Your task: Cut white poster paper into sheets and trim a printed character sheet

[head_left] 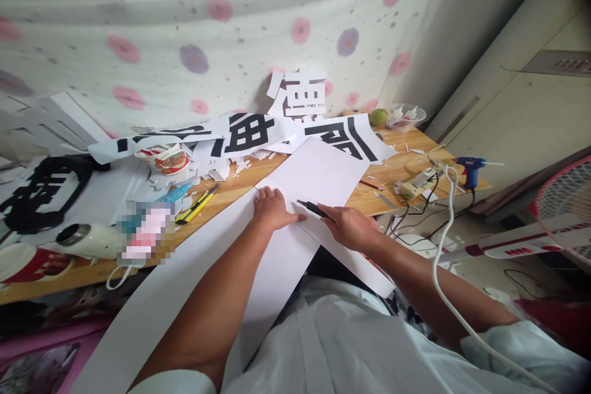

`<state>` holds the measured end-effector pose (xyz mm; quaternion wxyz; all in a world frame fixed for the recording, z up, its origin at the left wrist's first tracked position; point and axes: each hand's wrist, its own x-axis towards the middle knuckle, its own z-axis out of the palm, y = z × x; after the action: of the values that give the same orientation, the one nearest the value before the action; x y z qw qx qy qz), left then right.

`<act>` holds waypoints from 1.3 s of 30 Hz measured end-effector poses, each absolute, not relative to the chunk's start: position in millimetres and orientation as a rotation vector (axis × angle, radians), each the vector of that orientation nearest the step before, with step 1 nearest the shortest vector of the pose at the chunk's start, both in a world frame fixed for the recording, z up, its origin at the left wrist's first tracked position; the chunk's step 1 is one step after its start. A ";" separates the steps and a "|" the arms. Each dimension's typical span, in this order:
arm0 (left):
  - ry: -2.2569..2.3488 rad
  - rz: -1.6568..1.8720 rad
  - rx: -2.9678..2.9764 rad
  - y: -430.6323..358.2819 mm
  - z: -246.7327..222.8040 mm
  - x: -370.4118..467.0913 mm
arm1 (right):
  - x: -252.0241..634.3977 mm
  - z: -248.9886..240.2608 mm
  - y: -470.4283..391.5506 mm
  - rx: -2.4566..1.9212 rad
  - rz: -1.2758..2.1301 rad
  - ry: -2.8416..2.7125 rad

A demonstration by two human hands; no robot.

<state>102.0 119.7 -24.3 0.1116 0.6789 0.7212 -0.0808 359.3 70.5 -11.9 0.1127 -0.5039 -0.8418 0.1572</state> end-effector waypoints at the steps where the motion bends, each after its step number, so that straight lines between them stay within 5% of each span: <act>1: 2.123 -0.250 2.001 120.4 -24.1 102.8 | 356.7 -12.1 74.0 -1.466 0.470 -2.469; 20: 2.035 -0.332 2.152 122.2 -9.9 120.1 | 402.4 -37.5 70.6 -1.462 0.716 -2.038; 27: 2.020 -0.452 2.158 120.5 -8.9 125.1 | 385.2 -65.5 41.8 -1.288 1.234 -1.293; 39: 2.094 -0.528 2.014 120.6 -13.5 147.8 | 457.5 -91.4 -25.3 -1.204 1.479 -1.128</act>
<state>147.8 120.6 -13.5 0.0942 0.6791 0.7059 -0.1780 457.5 -25.3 -91.4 0.4466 -0.4862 -0.4556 0.5972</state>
